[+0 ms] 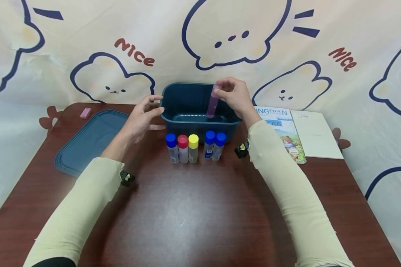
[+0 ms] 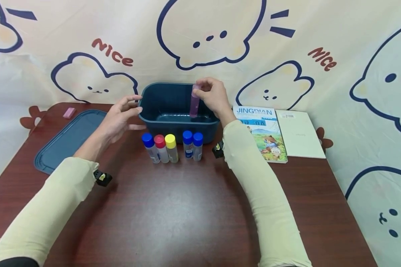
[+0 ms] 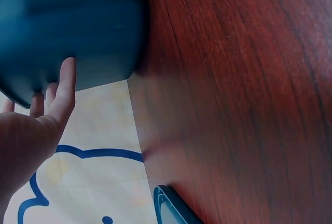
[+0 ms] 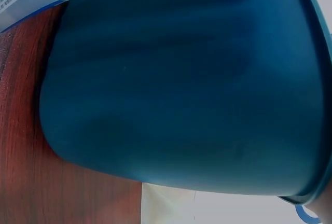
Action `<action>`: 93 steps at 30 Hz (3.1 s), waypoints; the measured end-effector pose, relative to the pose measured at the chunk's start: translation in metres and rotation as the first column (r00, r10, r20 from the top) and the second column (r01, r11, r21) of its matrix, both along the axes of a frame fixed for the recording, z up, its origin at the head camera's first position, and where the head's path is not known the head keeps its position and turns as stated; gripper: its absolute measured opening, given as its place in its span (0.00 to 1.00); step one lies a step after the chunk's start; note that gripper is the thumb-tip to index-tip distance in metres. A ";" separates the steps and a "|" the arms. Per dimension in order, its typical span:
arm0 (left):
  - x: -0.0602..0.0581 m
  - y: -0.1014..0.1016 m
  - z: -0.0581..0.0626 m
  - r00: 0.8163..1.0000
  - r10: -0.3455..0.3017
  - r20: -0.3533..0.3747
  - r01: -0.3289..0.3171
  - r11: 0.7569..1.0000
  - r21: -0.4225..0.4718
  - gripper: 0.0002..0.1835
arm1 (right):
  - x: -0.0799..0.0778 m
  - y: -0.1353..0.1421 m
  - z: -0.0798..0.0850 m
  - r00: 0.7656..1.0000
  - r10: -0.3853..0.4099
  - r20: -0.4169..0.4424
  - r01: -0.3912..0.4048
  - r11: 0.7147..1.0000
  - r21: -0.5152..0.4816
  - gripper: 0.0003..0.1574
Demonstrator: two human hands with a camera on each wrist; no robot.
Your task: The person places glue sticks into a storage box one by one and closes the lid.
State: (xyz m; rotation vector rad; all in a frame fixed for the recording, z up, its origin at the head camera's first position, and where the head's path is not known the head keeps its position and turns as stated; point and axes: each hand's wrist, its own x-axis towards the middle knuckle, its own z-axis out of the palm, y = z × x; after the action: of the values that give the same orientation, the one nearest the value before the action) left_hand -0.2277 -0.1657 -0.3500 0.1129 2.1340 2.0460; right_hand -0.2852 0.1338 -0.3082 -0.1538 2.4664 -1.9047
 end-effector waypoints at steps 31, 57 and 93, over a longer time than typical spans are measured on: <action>-0.003 -0.001 -0.001 1.000 -0.007 -0.002 0.007 1.000 0.002 0.26 | -0.012 -0.008 -0.004 0.992 0.027 0.121 -0.050 0.980 0.192 0.20; -0.002 -0.001 -0.001 1.000 -0.009 0.001 0.009 1.000 0.001 0.26 | -0.011 -0.008 -0.003 0.995 -0.017 0.097 0.001 0.986 0.164 0.23; -0.001 0.001 0.001 1.000 -0.008 0.026 0.008 1.000 -0.009 0.28 | 0.020 0.018 0.007 0.995 0.023 -0.102 -0.020 0.999 0.029 0.22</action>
State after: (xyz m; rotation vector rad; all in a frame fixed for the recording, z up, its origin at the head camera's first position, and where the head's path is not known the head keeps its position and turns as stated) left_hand -0.2283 -0.1643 -0.3495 0.0925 2.1237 2.0216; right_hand -0.2649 0.1523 -0.3012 -0.2831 2.5425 -1.8997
